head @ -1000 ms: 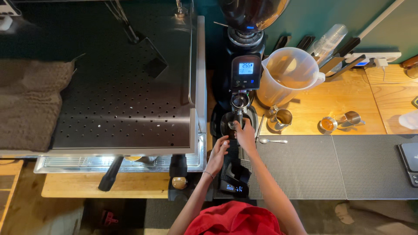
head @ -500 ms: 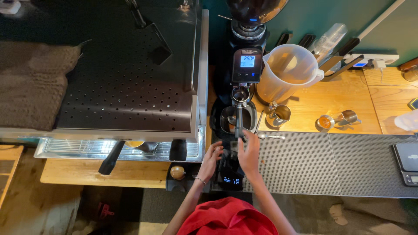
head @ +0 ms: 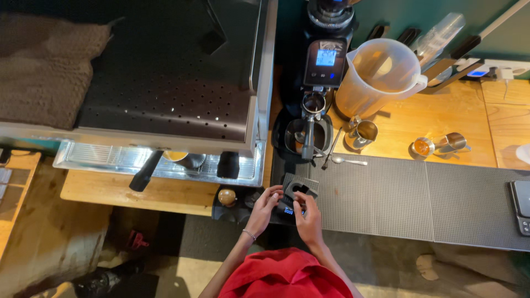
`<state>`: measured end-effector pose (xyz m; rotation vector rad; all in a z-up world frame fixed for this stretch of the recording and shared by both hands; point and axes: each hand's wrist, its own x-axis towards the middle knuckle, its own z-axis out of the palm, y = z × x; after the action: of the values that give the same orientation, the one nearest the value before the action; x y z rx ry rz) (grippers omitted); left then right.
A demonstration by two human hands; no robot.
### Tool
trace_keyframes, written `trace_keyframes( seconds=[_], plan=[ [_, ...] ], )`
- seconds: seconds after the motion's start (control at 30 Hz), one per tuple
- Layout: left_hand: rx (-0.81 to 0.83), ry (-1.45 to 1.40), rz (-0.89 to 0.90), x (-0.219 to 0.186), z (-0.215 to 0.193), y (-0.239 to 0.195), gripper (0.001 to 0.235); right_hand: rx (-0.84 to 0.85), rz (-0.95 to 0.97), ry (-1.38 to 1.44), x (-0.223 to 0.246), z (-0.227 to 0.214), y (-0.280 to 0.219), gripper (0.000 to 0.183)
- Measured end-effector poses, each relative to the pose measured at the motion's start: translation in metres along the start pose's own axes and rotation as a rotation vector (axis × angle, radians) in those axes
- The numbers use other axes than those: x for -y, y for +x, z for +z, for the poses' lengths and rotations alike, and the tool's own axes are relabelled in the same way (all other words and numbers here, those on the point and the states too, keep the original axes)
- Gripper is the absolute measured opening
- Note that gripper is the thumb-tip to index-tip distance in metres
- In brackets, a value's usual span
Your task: The person prepares an espresso shot by tamping coffee grounds in a portafilter, weighing the dose, and cleaning the equipment. They use a tamper to compress the grounds, a scale to measure the coffee, and a brush to clean the portafilter and drip tray. The person also uses a spoon to level the coffee grounds and a cloth to wipe the portafilter handle.
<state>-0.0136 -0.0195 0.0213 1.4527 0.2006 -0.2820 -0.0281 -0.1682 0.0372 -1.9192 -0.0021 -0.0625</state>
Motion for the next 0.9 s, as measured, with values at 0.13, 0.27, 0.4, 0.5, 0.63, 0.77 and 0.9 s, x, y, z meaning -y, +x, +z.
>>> trace_keyframes(
  seconds=[0.13,0.27,0.4,0.5,0.63,0.77,0.9],
  plan=[
    [-0.023,-0.029,0.023,0.011,-0.003,-0.006,0.033,-0.049,-0.001,0.002,-0.012,0.006,-0.001,0.021],
    [-0.039,-0.011,0.046,0.013,-0.01,-0.01,0.031,-0.021,-0.016,0.031,-0.009,0.01,-0.001,0.021],
    [-0.034,0.022,0.071,0.004,-0.023,-0.021,0.03,-0.009,-0.017,0.037,-0.007,0.016,-0.005,0.02],
    [-0.039,0.01,0.093,0.002,-0.036,-0.026,0.029,0.002,0.016,0.053,-0.011,0.027,-0.008,0.02],
    [-0.039,0.021,0.112,-0.003,-0.057,-0.037,0.028,0.009,0.034,0.107,-0.004,0.043,-0.019,0.019],
    [-0.011,0.029,0.126,-0.012,-0.083,-0.051,0.028,0.019,0.081,0.185,0.009,0.065,-0.027,0.019],
    [0.026,0.08,0.141,-0.019,-0.107,-0.063,0.027,0.037,0.111,0.222,0.021,0.086,-0.033,0.018]
  ],
)
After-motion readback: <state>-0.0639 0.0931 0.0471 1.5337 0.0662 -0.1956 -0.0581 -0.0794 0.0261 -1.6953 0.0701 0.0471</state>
